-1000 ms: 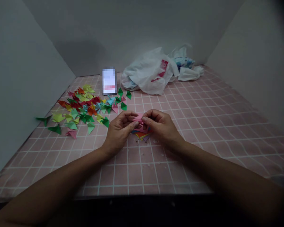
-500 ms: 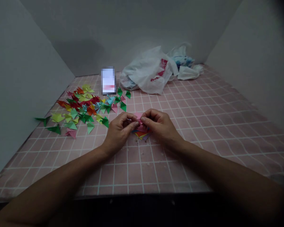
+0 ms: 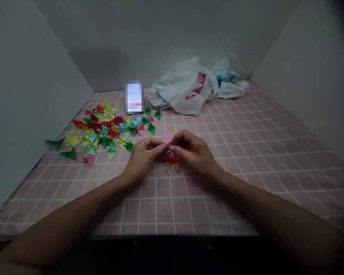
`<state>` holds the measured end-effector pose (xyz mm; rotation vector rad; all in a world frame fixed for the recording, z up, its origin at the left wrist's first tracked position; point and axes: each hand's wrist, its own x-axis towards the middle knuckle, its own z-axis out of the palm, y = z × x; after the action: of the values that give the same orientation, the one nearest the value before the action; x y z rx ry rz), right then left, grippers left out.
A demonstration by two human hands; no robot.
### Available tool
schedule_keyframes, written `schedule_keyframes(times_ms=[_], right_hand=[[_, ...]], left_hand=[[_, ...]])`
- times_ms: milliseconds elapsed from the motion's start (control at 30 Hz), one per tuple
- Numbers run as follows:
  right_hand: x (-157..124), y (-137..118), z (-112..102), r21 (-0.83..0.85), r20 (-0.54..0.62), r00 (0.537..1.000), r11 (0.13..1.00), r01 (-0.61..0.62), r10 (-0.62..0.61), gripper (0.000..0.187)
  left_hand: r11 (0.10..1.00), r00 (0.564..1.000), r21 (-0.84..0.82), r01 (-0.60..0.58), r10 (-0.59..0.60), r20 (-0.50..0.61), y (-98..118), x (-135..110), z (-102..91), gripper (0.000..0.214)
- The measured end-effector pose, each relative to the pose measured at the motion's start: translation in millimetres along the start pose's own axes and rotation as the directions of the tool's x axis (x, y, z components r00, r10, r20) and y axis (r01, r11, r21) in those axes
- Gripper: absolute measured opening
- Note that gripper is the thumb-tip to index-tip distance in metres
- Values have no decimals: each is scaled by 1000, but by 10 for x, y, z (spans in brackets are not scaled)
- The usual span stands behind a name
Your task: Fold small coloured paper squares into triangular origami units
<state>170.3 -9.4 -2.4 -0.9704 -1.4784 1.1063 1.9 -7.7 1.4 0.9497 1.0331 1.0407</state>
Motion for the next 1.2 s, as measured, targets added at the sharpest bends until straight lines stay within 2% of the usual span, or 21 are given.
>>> schedule_keyframes(times_ms=[67, 233, 367, 533, 667, 767, 867, 967, 1067, 1200], right_hand=[[-9, 12, 2, -65, 25, 1000, 998, -3, 5, 7], [-9, 67, -8, -133, -6, 1000, 991, 19, -20, 6], [-1, 90, -23, -201, -8, 1000, 979, 23, -25, 7], [-4, 86, -33, -204, 10, 1000, 979, 23, -21, 7], [1, 65, -34, -210, 21, 999, 977, 34, -30, 7], [6, 31, -30, -215, 39, 999, 976, 39, -31, 8], [4, -7, -26, -253, 80, 995, 964, 76, -58, 9], [-5, -25, -21, -276, 114, 990, 955, 111, -82, 11], [-15, -18, -14, -214, 107, 994, 975, 54, -31, 11], [-10, -2, -11, -105, 92, 995, 994, -32, 42, 11]], left_hand=[[1000, 1000, -20, 4, -4, 0, -11, 1, 5, 29], [1000, 999, -5, -11, 11, 35, -29, -3, 19, 30], [993, 996, 90, -72, 66, 64, -50, 24, -12, 27], [965, 979, 202, -166, 136, 154, -52, 59, -50, 21], [943, 972, 266, -200, 156, 177, -44, 57, -53, 20], [891, 958, 365, -272, 214, 192, -40, 53, -61, 18], [780, 932, 511, -363, 289, 221, -17, 42, -67, 16], [703, 924, 600, -382, 313, 221, 12, 28, -64, 17], [722, 930, 588, -364, 322, 180, 17, 24, -55, 18], [845, 954, 443, -299, 263, 142, 2, 27, -32, 17]])
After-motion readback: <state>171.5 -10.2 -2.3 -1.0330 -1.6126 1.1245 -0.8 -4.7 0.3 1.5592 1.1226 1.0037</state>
